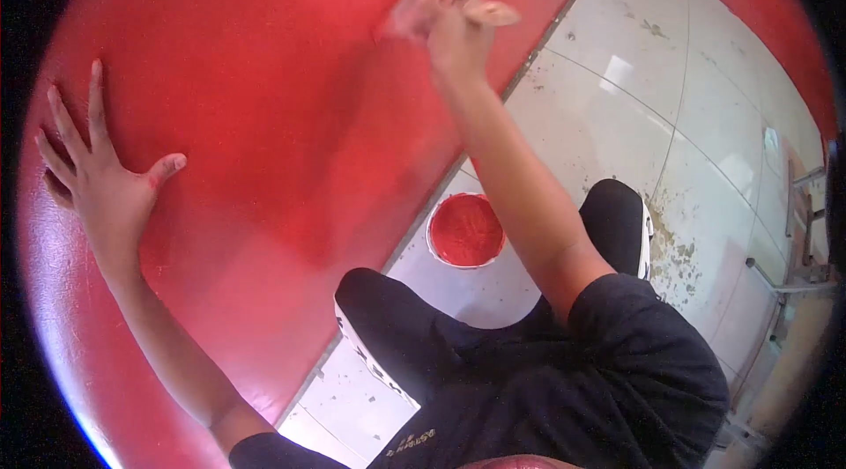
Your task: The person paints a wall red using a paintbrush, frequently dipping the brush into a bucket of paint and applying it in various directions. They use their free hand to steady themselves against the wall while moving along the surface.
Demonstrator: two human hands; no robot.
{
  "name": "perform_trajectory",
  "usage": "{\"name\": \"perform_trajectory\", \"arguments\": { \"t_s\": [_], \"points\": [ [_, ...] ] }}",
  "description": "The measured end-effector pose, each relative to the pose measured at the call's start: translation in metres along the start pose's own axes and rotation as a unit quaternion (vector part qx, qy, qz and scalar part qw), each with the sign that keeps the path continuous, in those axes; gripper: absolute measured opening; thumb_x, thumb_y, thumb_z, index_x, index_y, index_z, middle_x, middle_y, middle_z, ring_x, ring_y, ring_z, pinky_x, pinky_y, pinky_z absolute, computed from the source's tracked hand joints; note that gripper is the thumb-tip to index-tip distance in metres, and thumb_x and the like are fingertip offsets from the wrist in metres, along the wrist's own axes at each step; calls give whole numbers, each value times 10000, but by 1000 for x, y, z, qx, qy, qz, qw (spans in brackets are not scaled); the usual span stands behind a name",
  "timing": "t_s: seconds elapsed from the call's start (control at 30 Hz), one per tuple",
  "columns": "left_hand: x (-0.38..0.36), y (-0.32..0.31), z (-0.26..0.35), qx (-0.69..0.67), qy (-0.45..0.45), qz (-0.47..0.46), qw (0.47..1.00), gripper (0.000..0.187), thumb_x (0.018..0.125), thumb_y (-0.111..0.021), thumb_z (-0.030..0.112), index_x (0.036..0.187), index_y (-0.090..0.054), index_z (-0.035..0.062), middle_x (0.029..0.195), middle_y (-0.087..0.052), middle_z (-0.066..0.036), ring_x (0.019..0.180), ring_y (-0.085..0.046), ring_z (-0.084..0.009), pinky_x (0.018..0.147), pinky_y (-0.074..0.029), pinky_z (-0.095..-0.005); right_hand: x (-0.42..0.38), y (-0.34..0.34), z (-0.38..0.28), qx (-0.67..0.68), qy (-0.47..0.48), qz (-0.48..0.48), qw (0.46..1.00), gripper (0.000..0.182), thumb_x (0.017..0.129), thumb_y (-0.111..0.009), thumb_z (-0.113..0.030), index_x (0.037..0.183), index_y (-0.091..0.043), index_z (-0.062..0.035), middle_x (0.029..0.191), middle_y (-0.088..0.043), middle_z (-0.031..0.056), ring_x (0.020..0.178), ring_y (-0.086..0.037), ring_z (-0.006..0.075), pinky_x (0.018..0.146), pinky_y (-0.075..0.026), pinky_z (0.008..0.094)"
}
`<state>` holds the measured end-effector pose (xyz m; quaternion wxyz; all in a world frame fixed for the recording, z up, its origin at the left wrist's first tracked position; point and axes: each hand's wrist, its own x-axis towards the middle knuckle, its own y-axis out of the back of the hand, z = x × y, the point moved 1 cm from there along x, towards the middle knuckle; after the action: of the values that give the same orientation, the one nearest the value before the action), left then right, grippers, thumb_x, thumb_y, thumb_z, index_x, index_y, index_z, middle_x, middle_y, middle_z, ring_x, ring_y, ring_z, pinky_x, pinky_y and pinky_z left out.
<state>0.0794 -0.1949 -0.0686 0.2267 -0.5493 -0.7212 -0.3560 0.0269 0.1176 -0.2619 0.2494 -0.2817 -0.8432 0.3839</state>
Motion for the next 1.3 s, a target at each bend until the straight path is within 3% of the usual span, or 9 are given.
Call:
{"name": "perform_trajectory", "arguments": {
  "t_s": [0.27, 0.53, 0.67, 0.73, 0.77, 0.83, 1.0, 1.17, 1.3],
  "points": [
    [-3, -13, -11, 31, 5, -31, 999, 1267, 398, -816, 579, 1480, -163, 486, 1605, -91, -7, 1416, -184, -432, 1095, -228, -644, 4, 96, 102, 227, -83, 7, 970, 286, 828, -646, -23, 961, -416, -129, 952, -557, 48, 855, -619, 199, 718, -557, 353],
    [-2, -13, -7, 63, 19, -35, 997, 1251, 439, -805, 608, 1485, -129, 484, 1610, -74, -29, 1411, -231, -432, 1089, -246, -642, -66, 212, 152, -16, -196, 238, 951, 286, 843, -632, -7, 823, -389, -156, 797, -547, 10, 739, -599, 155, 643, -540, 333],
    [-2, -8, -7, 63, 5, -25, 998, 1237, 451, -810, 600, 1482, -136, 486, 1610, -56, -22, 1407, -245, -425, 1093, -256, -632, -53, 159, 134, -15, -124, 215, 969, 207, 809, -510, 33, 628, -479, -61, 708, -558, 30, 570, -565, 181, 487, -470, 313],
    [-3, -11, -10, 90, 17, -44, 995, 1234, 453, -812, 594, 1481, -138, 487, 1610, -52, -20, 1408, -248, -417, 1098, -260, -624, -29, 92, 104, -185, 98, 167, 963, 235, 813, -523, 8, 597, -443, -39, 695, -549, 52, 520, -531, 183, 414, -416, 330],
    [-4, -13, -11, 67, 30, -48, 996, 1237, 441, -837, 537, 1472, -155, 503, 1603, -93, -3, 1424, -194, -397, 1109, -236, -621, -16, 71, 81, -465, 361, 108, 801, 258, 804, -546, -3, 583, -418, -38, 676, -539, 68, 512, -532, 181, 422, -417, 320],
    [-6, -17, -13, 42, 41, -58, 997, 1244, 429, -862, 479, 1463, -171, 519, 1595, -133, 13, 1440, -140, -377, 1121, -212, -618, -10, 6, 20, 24, 92, 38, 995, 206, 793, -563, 5, 634, -447, -54, 684, -549, 56, 561, -574, 186, 489, -466, 321],
    [-4, -17, -11, 28, 23, -34, 999, 1231, 455, -825, 567, 1472, -134, 509, 1601, -107, -49, 1408, -246, -403, 1087, -278, -614, 16, -13, -35, 102, 116, -191, 969, 144, 795, -582, 38, 800, -484, -68, 714, -572, 38, 632, -636, 220, 602, -560, 341],
    [-4, -15, -12, 73, 21, -48, 996, 1244, 444, -819, 588, 1477, -132, 502, 1607, -93, -38, 1404, -265, -407, 1090, -268, -612, 21, 119, 111, 206, -86, 7, 975, 293, 886, -631, -121, 1077, -410, -128, 1040, -576, 59, 960, -624, 241, 805, -556, 425],
    [-1, -11, -5, 67, -4, 2, 998, 1266, 411, -815, 599, 1483, -149, 485, 1610, -76, -7, 1420, -215, -404, 1113, -213, -613, -27, 187, 134, 92, -146, 132, 976, 261, 882, -637, -109, 997, -409, -162, 963, -572, 46, 879, -636, 231, 770, -558, 411]
  ]
}}
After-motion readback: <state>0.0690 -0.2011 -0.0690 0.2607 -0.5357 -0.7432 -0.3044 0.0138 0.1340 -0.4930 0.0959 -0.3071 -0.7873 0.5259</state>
